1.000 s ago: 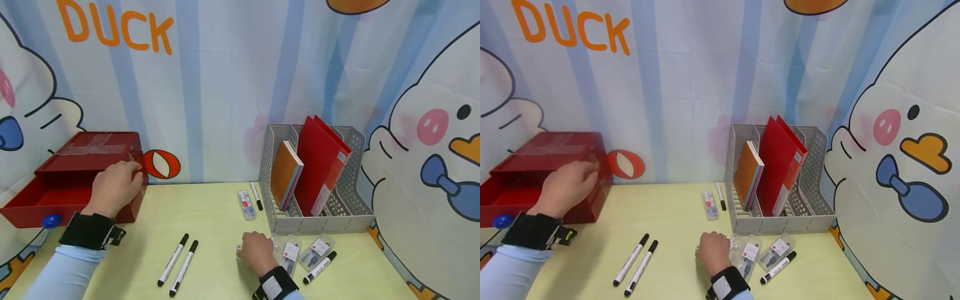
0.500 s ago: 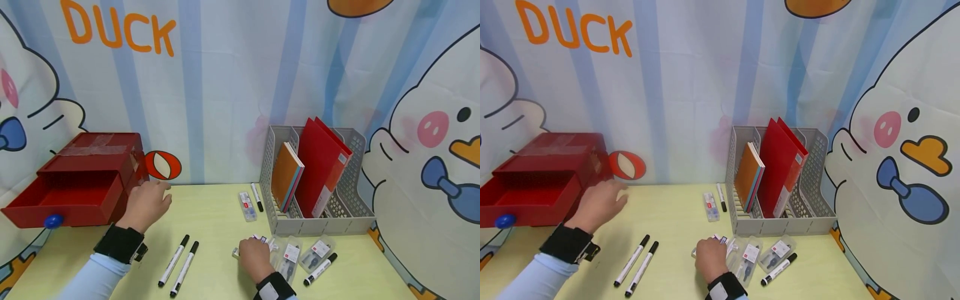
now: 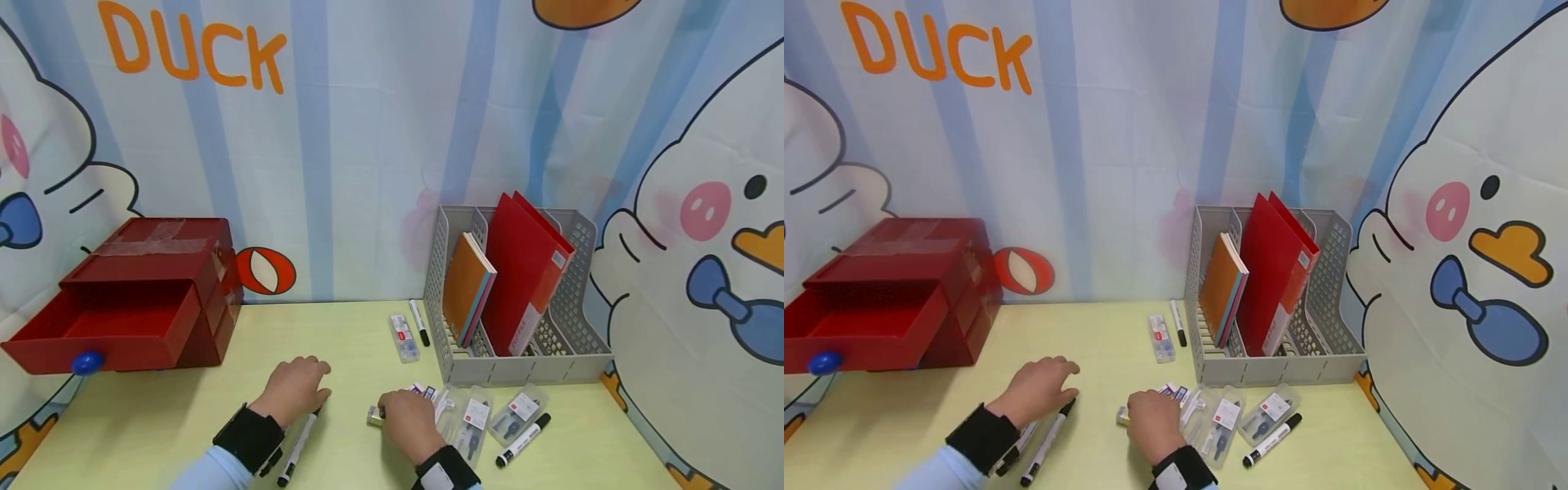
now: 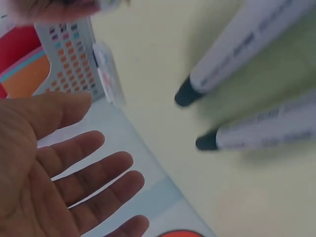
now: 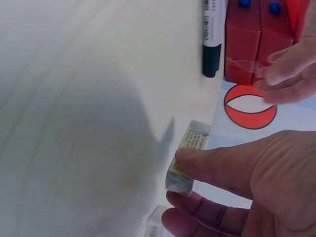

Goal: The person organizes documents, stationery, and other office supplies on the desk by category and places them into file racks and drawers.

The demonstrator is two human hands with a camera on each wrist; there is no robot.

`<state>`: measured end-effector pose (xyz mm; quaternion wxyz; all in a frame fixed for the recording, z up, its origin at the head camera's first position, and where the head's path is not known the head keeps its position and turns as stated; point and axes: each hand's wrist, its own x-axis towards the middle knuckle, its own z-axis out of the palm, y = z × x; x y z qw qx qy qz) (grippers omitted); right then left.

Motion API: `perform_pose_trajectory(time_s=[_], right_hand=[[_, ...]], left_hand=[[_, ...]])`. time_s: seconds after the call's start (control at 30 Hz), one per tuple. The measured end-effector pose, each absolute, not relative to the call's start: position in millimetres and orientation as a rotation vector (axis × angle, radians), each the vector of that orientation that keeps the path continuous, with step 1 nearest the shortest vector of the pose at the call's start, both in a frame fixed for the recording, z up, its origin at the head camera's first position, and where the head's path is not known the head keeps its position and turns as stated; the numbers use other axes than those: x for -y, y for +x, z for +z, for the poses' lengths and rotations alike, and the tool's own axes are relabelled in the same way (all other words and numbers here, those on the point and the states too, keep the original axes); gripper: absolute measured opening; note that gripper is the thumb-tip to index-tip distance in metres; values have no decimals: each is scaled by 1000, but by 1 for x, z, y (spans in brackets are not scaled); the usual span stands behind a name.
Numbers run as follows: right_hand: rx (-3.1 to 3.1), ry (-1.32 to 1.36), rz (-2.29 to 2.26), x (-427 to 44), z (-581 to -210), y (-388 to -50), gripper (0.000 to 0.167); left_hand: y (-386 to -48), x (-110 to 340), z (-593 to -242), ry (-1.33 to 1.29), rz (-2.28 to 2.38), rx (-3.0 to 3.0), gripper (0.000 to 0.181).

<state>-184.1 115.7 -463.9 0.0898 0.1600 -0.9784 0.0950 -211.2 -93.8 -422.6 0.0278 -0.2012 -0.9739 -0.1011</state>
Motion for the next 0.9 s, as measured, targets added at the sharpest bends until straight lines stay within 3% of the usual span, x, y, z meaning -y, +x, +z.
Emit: perform_pose_trajectory(time_s=[0.37,0.9], right_hand=[[2884,561,325,-102,-449,-182,16],[2856,578,378,-98,-444,-179,16]], left_hand=[[-204,73,-443,-1014,-422,3013,36],[-208,67,-441,-1138,-566,2883,4]])
